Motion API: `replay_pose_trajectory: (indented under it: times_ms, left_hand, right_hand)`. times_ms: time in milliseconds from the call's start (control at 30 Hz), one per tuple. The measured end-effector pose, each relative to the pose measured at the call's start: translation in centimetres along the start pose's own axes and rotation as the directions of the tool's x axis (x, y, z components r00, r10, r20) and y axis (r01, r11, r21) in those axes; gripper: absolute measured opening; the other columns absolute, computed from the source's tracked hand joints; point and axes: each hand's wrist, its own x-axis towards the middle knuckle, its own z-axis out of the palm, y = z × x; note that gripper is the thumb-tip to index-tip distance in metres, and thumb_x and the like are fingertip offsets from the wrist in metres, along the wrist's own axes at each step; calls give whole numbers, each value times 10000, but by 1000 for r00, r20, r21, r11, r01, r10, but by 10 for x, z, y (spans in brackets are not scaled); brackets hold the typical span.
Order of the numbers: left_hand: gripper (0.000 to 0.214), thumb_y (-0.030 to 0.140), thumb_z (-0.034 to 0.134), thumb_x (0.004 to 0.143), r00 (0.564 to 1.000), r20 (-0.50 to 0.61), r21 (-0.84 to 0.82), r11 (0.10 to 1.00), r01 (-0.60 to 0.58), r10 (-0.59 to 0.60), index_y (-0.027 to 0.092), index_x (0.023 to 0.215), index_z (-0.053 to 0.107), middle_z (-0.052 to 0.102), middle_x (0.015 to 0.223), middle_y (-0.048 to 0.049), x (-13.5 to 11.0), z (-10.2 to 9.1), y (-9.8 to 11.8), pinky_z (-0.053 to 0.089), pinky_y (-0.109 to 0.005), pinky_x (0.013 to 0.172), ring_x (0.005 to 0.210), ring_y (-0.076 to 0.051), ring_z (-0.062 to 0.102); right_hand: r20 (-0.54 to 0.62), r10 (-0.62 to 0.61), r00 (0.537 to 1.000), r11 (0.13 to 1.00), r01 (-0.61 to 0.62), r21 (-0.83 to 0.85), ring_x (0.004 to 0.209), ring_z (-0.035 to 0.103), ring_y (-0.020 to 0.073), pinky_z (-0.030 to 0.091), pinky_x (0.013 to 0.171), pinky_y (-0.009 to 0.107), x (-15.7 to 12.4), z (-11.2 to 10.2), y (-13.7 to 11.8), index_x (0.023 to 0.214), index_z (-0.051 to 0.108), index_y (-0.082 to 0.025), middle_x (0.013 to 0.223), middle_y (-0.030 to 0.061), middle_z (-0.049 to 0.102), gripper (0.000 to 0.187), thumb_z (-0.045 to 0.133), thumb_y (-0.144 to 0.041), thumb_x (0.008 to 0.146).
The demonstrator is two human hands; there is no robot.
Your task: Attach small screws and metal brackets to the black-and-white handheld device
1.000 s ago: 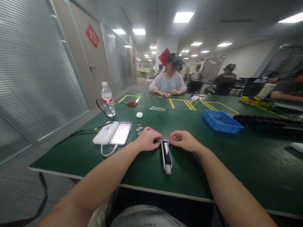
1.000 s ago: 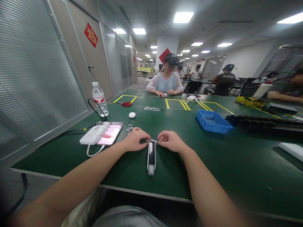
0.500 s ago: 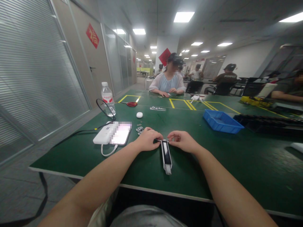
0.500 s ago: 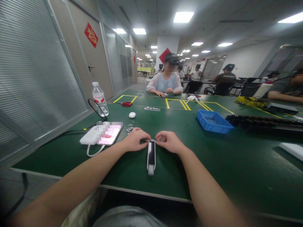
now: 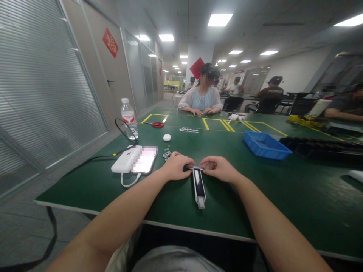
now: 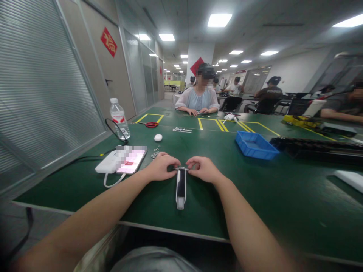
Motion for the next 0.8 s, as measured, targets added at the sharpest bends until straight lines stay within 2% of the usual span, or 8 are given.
replay_pose_trajectory:
  times_ms: [300,533,800]
  left_hand:
    - [254,281,537,727,998,-24,-3,999,50,-50,215,964,602,658,876,7,-1,-2,0,277,-377,900,877,-182,578]
    - [148,288,506,748,995,-46,66,993,95,-92,187,745,614,642,783,8,0,-6,0,264,-398,904,823,-173,570]
    - [140,273,513,755,998,-20,67,996,63,-62,190,712,616,646,751,7,-1,-4,-3,243,-416,928,801,-173,565]
  right_hand:
    - [22,25,999,999,-24,-48,549,488,83,400,520,221,-1,0,-3,895,635,-143,789,33,641,257,639,-231,654]
    - [22,41,999,985,-37,-170,521,469,86,369,502,219,-3,-2,-7,814,666,-146,642,5,603,191,633,-291,695]
    - [18,41,999,981,-37,-192,514,458,89,360,496,218,-4,-2,-9,777,672,-152,606,1,584,181,622,-314,713]
